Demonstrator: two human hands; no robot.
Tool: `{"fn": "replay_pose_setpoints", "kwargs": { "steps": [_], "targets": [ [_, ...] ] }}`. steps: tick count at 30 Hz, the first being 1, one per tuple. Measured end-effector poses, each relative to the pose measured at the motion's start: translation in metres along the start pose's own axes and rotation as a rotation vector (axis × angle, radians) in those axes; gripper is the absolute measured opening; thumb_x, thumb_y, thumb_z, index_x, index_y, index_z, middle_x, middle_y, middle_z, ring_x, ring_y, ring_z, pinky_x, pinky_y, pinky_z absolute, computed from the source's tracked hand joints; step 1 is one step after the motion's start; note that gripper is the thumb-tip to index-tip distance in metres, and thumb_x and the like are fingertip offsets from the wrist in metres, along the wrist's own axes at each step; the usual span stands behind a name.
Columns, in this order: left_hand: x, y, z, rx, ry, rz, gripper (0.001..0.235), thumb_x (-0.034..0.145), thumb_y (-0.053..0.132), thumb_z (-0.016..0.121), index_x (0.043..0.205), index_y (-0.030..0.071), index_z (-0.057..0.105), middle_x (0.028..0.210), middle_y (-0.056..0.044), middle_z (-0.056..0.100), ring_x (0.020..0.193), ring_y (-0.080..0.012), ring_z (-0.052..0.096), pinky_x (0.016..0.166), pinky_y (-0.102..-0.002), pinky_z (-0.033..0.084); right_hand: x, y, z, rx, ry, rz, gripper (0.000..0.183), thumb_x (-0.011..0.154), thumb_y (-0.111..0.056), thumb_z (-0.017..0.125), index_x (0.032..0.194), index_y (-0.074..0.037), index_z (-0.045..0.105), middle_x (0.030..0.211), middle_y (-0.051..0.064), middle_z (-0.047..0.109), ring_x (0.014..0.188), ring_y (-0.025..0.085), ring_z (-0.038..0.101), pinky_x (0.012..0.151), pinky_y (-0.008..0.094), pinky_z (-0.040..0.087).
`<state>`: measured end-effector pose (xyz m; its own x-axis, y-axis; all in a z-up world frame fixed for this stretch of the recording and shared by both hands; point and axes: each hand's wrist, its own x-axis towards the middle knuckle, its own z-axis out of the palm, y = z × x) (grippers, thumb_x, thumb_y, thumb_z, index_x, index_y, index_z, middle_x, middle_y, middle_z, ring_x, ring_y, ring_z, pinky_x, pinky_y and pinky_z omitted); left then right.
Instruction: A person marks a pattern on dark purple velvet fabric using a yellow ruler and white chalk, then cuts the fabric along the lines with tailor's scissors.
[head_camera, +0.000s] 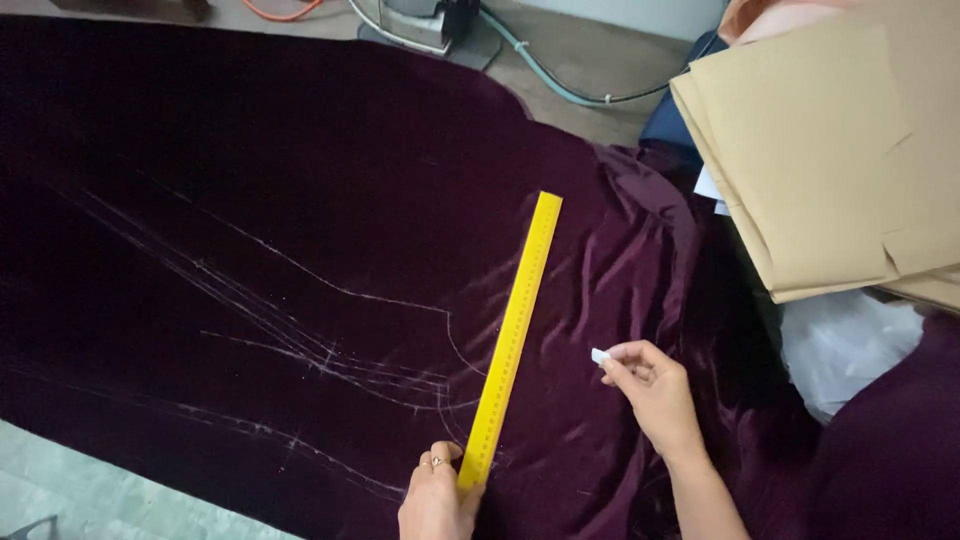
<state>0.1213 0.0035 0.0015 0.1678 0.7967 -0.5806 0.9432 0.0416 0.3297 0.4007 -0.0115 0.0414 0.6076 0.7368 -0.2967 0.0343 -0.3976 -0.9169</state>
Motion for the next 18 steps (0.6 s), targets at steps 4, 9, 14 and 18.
{"fn": "replay_pose_setpoints", "kwargs": {
  "steps": [4, 9, 14, 18],
  "targets": [
    [0.008, -0.019, 0.023, -0.108, 0.002, 0.012, 0.038, 0.073, 0.036, 0.077, 0.1, 0.03, 0.05, 0.101, 0.01, 0.058, 0.091, -0.0165, 0.064, 0.073, -0.043, 0.051, -0.009, -0.007, -0.001, -0.002, 0.017, 0.057, 0.005, 0.084, -0.005, 0.07, 0.089, -0.003, 0.071, 0.082, 0.008, 0.071, 0.07, 0.017, 0.068, 0.077, 0.025, 0.054],
    [0.01, -0.037, 0.033, -0.427, 0.163, 0.391, 0.016, 0.084, 0.034, 0.059, 0.081, 0.019, 0.063, 0.075, 0.004, 0.057, 0.069, -0.0141, 0.057, 0.066, -0.031, 0.046, -0.015, 0.005, -0.005, 0.035, 0.053, 0.008, 0.006, 0.084, -0.003, 0.069, 0.09, -0.001, 0.069, 0.079, 0.009, 0.069, 0.069, 0.016, 0.066, 0.076, 0.024, 0.052],
    [0.025, -0.066, -0.02, -0.728, 0.234, 0.25, 0.02, 0.087, 0.027, 0.052, 0.091, 0.014, 0.068, 0.077, 0.0, 0.072, 0.071, -0.0109, 0.062, 0.067, -0.028, 0.049, -0.026, -0.006, 0.004, 0.041, 0.096, 0.029, 0.009, 0.084, -0.005, 0.07, 0.091, -0.001, 0.069, 0.083, 0.009, 0.069, 0.07, 0.019, 0.067, 0.076, 0.025, 0.052],
    [0.067, -0.122, -0.093, -0.732, 0.195, 0.336, 0.02, 0.092, 0.019, 0.051, 0.102, 0.01, 0.066, 0.094, -0.004, 0.073, 0.09, -0.0116, 0.064, 0.085, -0.026, 0.048, -0.04, -0.016, 0.026, 0.033, 0.126, 0.025, 0.01, 0.083, -0.004, 0.071, 0.091, 0.001, 0.069, 0.083, 0.012, 0.071, 0.069, 0.021, 0.069, 0.075, 0.026, 0.054]
  ]
}}
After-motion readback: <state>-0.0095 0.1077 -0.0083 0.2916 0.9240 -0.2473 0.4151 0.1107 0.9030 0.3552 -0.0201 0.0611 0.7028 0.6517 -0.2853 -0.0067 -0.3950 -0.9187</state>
